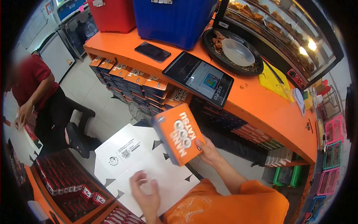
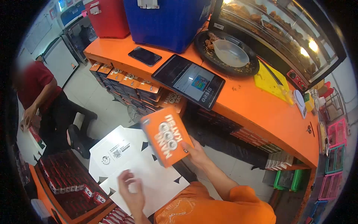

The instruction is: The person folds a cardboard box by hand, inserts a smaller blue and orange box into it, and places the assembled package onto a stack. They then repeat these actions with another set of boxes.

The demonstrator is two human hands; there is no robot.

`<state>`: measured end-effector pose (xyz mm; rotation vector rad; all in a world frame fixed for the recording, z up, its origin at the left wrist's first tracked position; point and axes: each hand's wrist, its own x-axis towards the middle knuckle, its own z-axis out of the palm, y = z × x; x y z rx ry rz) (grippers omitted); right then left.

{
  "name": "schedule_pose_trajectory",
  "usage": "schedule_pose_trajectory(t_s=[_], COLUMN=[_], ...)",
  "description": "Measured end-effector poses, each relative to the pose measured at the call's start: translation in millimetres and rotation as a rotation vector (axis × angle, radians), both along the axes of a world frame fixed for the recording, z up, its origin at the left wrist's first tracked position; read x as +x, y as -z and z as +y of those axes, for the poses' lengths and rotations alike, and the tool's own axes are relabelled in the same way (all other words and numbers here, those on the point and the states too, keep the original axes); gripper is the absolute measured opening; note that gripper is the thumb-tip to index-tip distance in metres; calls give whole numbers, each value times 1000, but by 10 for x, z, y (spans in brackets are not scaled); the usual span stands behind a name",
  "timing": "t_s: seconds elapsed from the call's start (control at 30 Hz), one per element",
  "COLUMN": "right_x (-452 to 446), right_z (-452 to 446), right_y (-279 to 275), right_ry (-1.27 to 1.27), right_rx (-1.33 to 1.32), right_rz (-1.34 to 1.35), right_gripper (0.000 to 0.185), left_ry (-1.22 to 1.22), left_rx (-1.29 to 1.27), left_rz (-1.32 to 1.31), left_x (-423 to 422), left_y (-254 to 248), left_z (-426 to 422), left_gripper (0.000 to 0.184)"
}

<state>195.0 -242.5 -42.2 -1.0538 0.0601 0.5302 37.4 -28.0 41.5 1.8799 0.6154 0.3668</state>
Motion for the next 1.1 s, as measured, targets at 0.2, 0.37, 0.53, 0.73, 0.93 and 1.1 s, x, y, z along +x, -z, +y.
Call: schedule_pose_trajectory(t_s=[0.2,0.37,0.53,0.73,0.93,1.1], right_x=[168,882,1521,1190,28,-165], right_z=[-237,100,395,262,143,127], right_y=[424,676,942,735,226,497], right_ry=[240,354,371,393,-741,-844], right_rx=[-3,-205,-844,-1056,-382,-117], right_rz=[359,94,-312,-561,-168,-209], right_gripper=[51,52,53,35,28,36], left_ry=[119,108,82,0,21,96], left_rx=[429,524,515,549,393,226], left_rz=[59,203,225,311,136,122], left_x=[436,561,530,582,441,347], left_y=[133,285,246,202,406,230], left_z=[-663,-699,-643,-574,-414,-428], left_gripper=[66,70,74,77,79,86])
